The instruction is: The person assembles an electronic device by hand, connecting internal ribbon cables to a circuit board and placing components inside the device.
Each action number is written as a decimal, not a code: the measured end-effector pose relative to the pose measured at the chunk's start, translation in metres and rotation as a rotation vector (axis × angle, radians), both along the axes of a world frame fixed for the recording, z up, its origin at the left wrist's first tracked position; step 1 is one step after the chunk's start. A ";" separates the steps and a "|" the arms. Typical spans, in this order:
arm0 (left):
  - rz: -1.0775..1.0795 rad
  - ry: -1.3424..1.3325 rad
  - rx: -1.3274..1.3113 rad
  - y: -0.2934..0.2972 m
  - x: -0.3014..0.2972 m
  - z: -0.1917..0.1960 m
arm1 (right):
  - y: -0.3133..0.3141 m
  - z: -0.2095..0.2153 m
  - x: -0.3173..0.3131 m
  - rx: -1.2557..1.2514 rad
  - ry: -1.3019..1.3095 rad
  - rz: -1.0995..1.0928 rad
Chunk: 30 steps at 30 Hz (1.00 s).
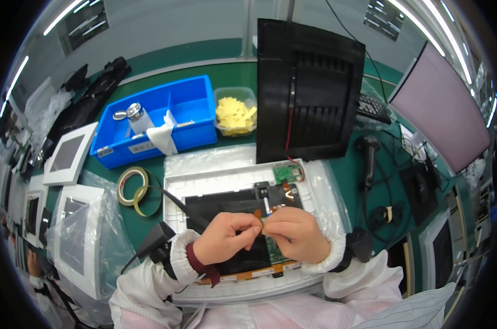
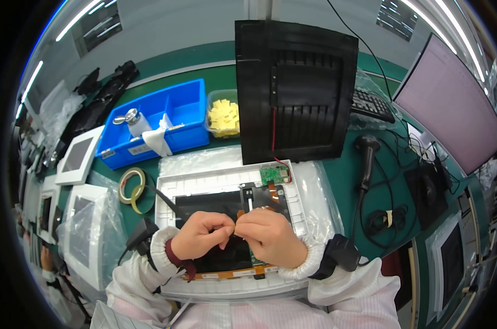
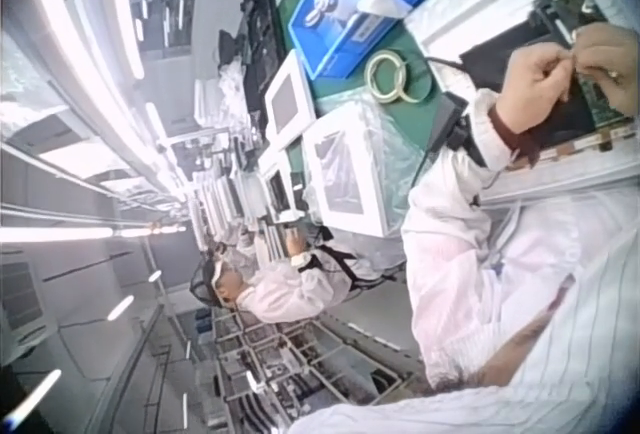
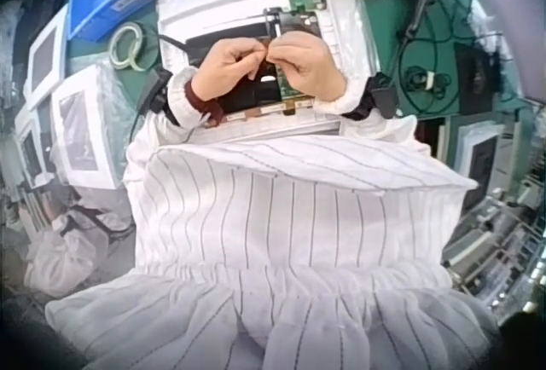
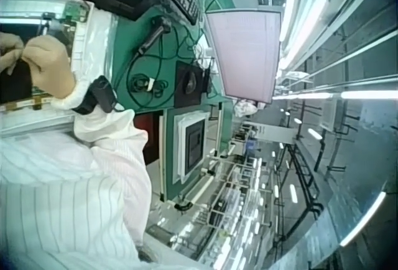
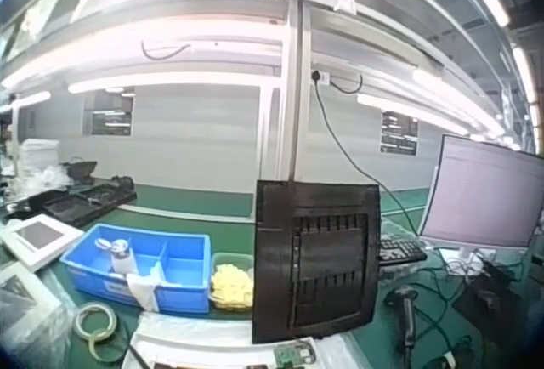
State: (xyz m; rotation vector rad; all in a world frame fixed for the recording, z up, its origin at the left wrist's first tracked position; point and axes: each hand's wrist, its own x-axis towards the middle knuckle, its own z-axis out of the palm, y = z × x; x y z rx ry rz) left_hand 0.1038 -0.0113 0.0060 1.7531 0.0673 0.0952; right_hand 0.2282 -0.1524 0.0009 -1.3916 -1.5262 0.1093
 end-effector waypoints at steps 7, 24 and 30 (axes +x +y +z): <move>0.551 -0.161 0.186 0.043 -0.005 -0.003 | -0.009 0.016 -0.003 -0.077 0.327 0.139; 0.035 0.014 -0.066 -0.006 -0.017 0.014 | -0.010 0.011 0.004 -0.397 0.976 0.383; 0.043 -0.062 -0.089 -0.005 -0.016 0.001 | -0.010 0.008 0.003 -0.388 0.939 0.385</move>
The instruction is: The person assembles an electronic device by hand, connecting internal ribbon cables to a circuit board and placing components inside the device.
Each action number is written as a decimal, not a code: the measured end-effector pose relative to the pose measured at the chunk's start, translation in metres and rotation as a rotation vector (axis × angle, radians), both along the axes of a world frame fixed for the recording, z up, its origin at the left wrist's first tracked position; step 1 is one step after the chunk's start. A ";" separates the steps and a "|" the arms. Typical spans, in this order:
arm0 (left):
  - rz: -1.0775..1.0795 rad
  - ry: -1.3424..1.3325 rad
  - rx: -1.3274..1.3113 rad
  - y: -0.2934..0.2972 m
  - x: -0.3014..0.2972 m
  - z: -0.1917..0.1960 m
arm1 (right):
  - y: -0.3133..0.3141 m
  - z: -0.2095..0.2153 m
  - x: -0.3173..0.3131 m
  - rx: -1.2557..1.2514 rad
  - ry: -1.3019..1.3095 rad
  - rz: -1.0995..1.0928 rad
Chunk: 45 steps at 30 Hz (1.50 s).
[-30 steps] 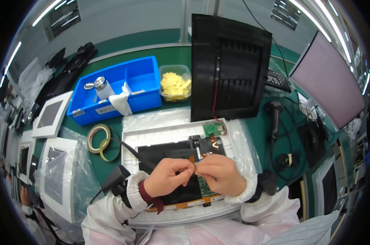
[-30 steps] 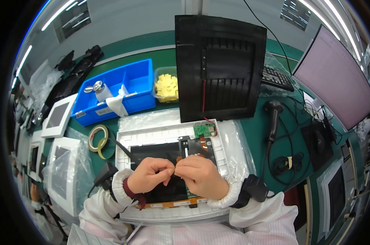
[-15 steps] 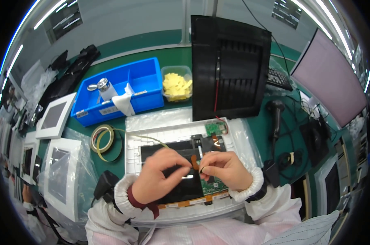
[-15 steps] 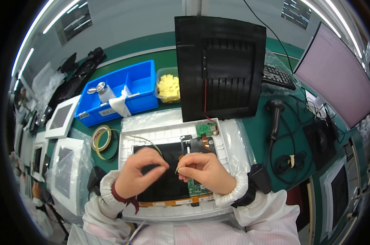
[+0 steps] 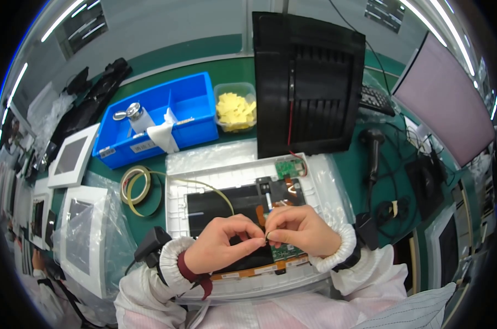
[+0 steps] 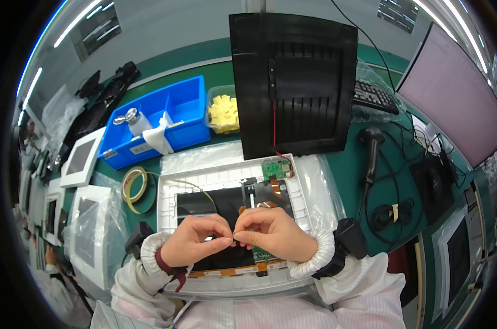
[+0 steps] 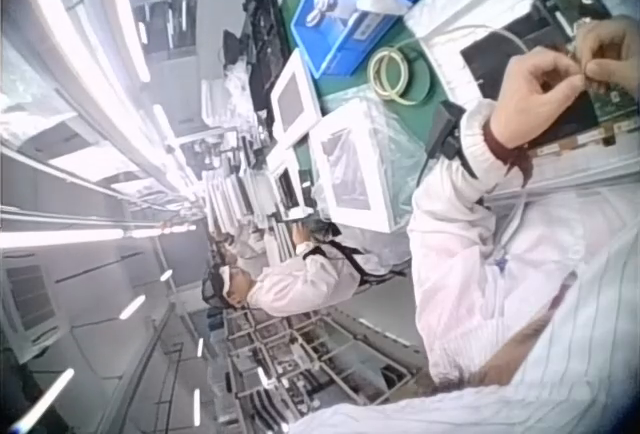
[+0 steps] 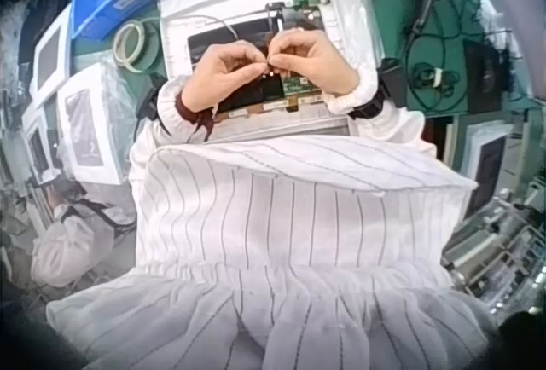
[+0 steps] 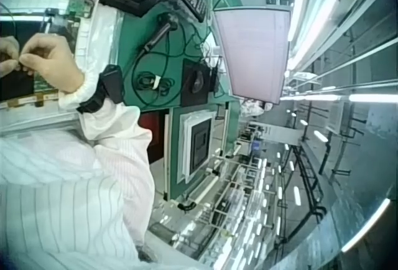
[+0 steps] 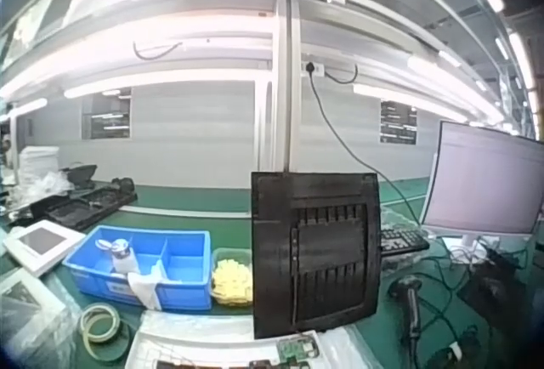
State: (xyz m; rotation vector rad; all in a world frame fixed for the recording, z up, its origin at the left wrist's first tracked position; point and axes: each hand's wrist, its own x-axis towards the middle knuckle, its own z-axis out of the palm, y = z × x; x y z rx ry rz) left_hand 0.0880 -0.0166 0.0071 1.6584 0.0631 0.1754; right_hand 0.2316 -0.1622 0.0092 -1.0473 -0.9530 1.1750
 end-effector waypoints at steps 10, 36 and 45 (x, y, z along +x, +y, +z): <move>-0.015 0.029 -0.026 0.000 0.001 0.002 | 0.001 0.001 0.000 -0.005 -0.039 -0.009; 0.240 -0.129 0.313 -0.014 0.004 0.003 | -0.004 0.005 -0.015 0.181 -0.772 -0.363; 0.257 -0.176 0.384 -0.016 0.005 0.000 | -0.002 0.003 -0.015 0.149 -0.757 -0.408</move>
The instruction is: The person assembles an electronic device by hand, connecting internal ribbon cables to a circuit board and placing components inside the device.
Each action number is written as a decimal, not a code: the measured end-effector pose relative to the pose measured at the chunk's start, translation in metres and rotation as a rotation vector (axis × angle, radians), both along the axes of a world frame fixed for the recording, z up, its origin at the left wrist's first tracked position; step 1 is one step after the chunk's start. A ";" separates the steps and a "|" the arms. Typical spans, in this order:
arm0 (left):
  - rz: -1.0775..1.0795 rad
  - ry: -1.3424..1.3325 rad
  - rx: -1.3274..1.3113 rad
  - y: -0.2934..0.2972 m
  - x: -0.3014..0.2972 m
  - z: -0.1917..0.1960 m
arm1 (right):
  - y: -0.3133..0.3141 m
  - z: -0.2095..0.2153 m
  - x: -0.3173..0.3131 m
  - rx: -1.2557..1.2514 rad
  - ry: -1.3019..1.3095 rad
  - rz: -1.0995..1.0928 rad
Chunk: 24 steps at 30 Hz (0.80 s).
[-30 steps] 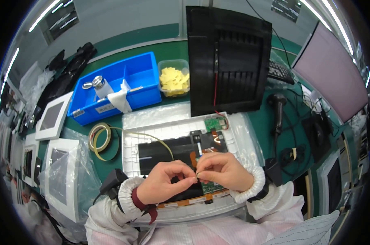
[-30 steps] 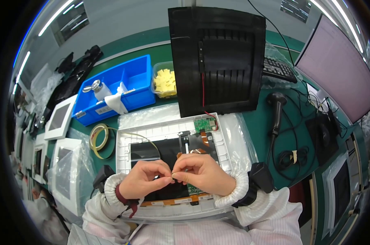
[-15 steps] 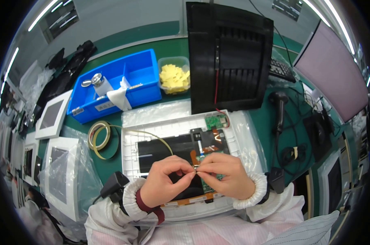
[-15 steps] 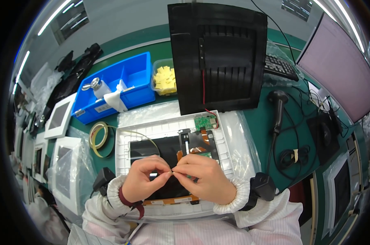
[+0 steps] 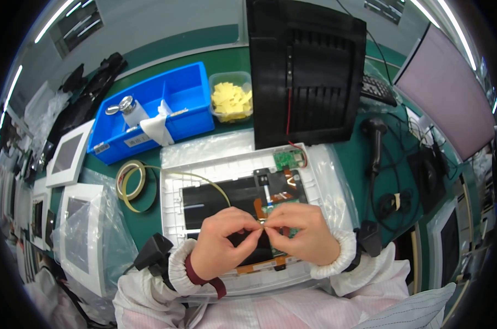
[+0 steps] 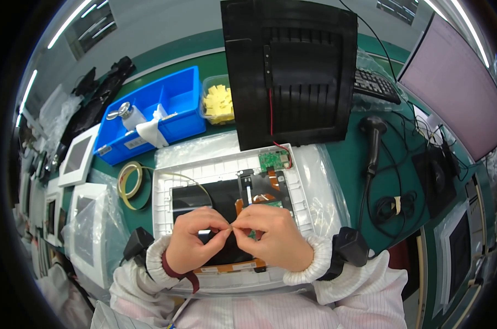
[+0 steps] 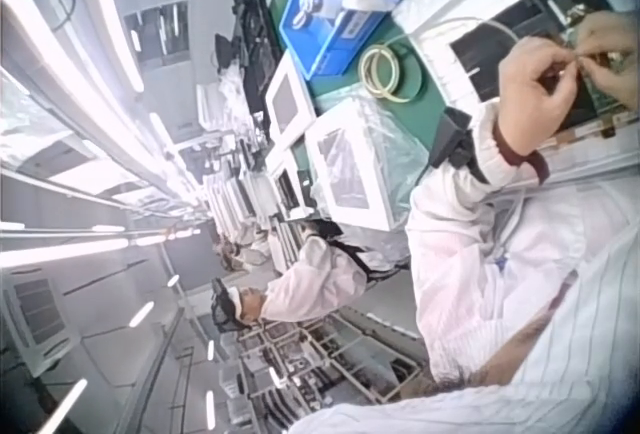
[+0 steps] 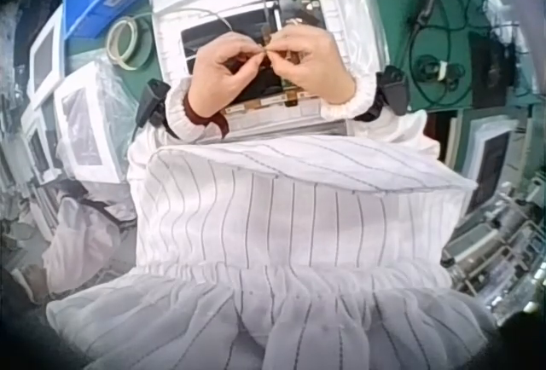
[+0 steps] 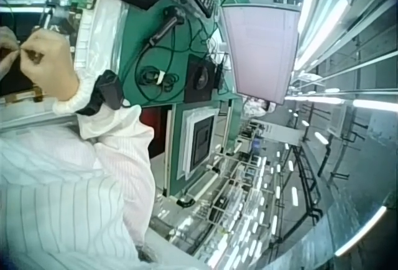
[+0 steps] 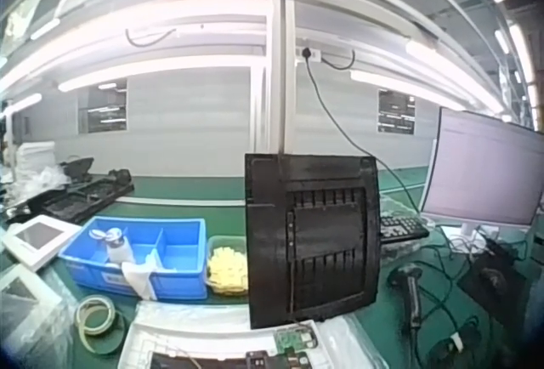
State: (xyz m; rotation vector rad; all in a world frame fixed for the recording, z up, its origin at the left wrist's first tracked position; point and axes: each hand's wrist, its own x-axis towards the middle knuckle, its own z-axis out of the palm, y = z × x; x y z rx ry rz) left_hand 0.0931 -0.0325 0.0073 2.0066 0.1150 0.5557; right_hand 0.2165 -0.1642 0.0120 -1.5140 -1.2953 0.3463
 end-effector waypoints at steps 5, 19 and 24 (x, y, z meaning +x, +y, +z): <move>0.004 0.031 -0.038 0.000 0.000 0.002 | -0.001 0.002 0.001 -0.021 0.027 0.003; 0.001 0.079 -0.193 0.003 -0.001 -0.007 | -0.002 -0.001 0.000 0.026 -0.168 -0.022; -0.001 0.088 -0.213 0.003 -0.001 -0.006 | -0.001 -0.001 -0.001 0.047 -0.189 -0.035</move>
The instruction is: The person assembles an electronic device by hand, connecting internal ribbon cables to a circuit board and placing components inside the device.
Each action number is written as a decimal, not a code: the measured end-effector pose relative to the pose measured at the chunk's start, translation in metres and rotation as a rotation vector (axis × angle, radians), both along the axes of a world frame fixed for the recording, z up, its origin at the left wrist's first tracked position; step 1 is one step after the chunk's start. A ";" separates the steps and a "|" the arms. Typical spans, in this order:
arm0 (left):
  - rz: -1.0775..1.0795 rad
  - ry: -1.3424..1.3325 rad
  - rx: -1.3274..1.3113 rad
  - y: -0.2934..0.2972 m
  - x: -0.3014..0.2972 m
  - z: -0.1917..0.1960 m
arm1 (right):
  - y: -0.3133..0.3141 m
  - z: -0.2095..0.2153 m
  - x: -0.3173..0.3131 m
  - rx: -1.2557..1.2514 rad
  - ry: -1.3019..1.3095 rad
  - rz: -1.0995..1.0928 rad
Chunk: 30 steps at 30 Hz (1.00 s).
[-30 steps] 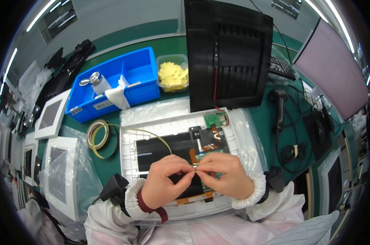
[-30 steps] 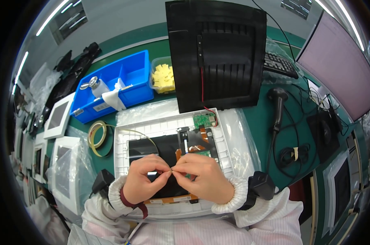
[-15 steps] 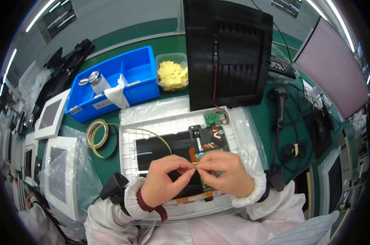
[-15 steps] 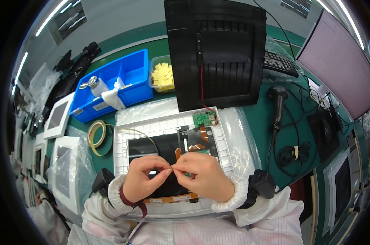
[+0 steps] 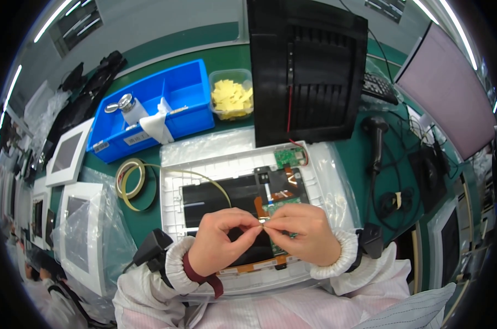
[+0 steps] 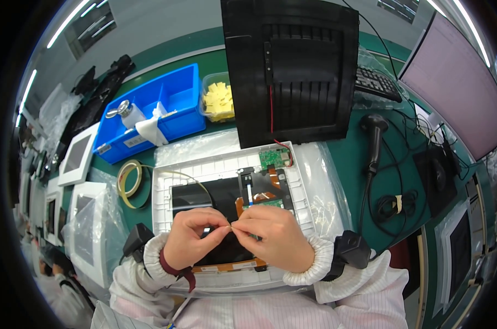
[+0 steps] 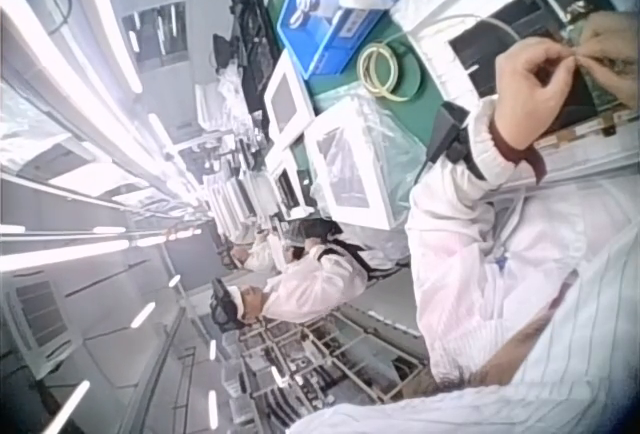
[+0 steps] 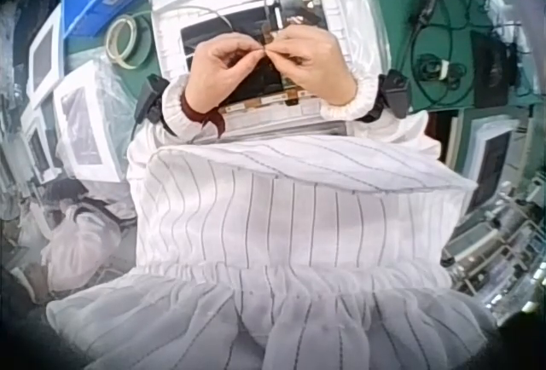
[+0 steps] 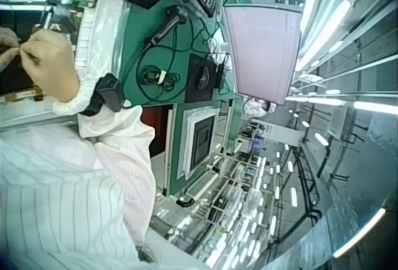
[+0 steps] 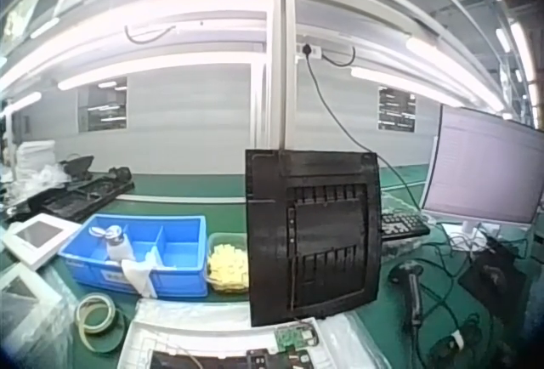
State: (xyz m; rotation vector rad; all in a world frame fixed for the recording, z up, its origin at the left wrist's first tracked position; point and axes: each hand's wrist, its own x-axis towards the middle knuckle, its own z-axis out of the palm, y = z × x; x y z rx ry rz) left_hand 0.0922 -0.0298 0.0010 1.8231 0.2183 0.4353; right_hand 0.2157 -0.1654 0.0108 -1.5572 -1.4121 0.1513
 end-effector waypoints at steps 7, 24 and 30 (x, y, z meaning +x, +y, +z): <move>-0.035 0.053 -0.041 0.001 -0.001 0.004 | 0.000 0.000 0.002 -0.026 0.058 0.015; 0.020 -0.009 0.107 -0.003 0.002 0.005 | 0.003 -0.003 0.000 -0.066 0.136 -0.014; -0.025 0.015 0.045 0.001 0.002 0.001 | 0.005 0.000 0.008 -0.129 0.280 0.047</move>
